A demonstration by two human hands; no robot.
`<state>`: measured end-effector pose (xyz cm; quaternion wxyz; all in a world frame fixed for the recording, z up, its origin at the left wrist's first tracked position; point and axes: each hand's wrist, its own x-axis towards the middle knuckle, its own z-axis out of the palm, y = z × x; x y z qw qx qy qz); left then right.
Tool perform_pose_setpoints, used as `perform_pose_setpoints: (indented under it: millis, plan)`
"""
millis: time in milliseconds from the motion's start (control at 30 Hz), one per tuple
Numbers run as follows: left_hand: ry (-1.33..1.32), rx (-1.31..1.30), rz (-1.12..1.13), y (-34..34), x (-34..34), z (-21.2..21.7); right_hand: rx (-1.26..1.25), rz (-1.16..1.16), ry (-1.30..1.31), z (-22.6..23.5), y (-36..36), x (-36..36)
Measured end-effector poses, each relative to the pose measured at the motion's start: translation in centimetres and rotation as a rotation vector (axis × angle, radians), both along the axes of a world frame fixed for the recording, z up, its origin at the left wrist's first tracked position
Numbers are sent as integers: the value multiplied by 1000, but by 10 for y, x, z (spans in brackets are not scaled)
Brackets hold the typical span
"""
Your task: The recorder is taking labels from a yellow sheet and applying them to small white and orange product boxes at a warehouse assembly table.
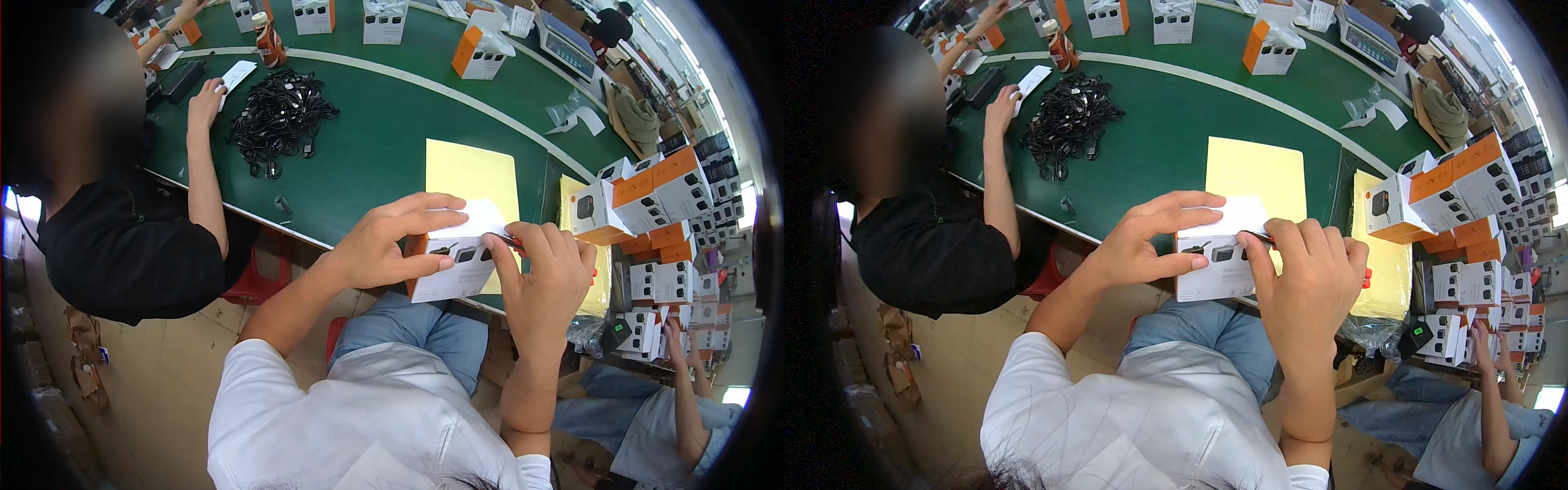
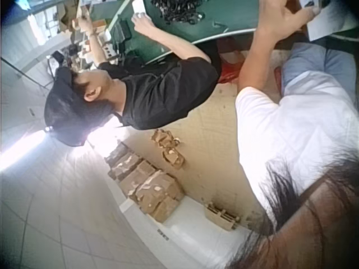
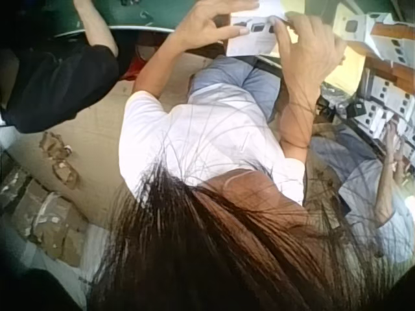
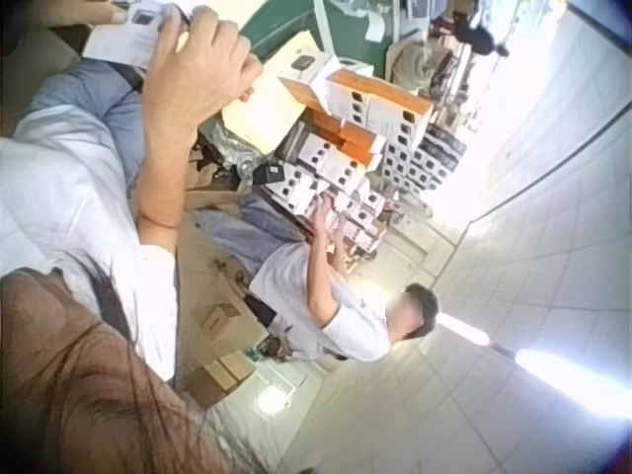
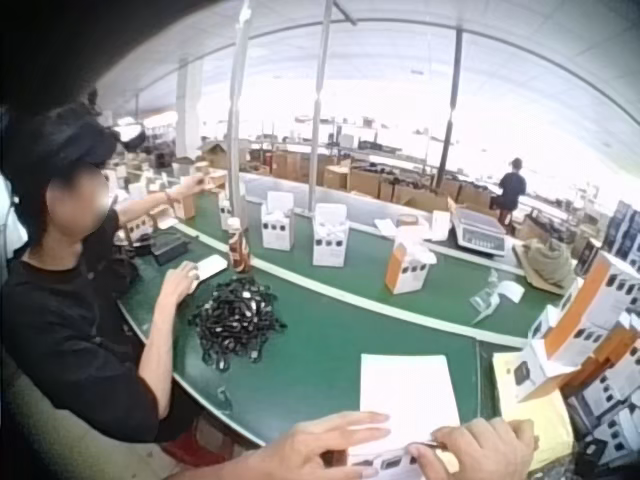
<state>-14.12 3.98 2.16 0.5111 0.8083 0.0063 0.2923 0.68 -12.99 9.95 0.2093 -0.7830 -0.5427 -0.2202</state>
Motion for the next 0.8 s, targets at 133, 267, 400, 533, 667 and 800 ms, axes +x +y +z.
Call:
perform_pose_setpoints:
  millis: [133, 267, 400, 533, 667, 800]
  plan:
    - [-28, -18, -9, 0, -1, -3, -141, -15, 8, 6, -3, 6]
    - [-22, -64, -35, -1, 0, -6, -191, -78, 152, 7, -10, 17]
    - [17, -80, -51, -1, -2, -6, -158, 9, 285, 10, -14, 17]
    - [15, -76, -52, -1, -2, -5, -37, 209, 388, 5, -18, 16]
    - [-1, -86, -70, -5, 4, -7, 62, 342, 366, -10, -4, 9]
    - [-21, -70, -65, -7, 4, -9, 28, 324, 402, -17, 1, 12]
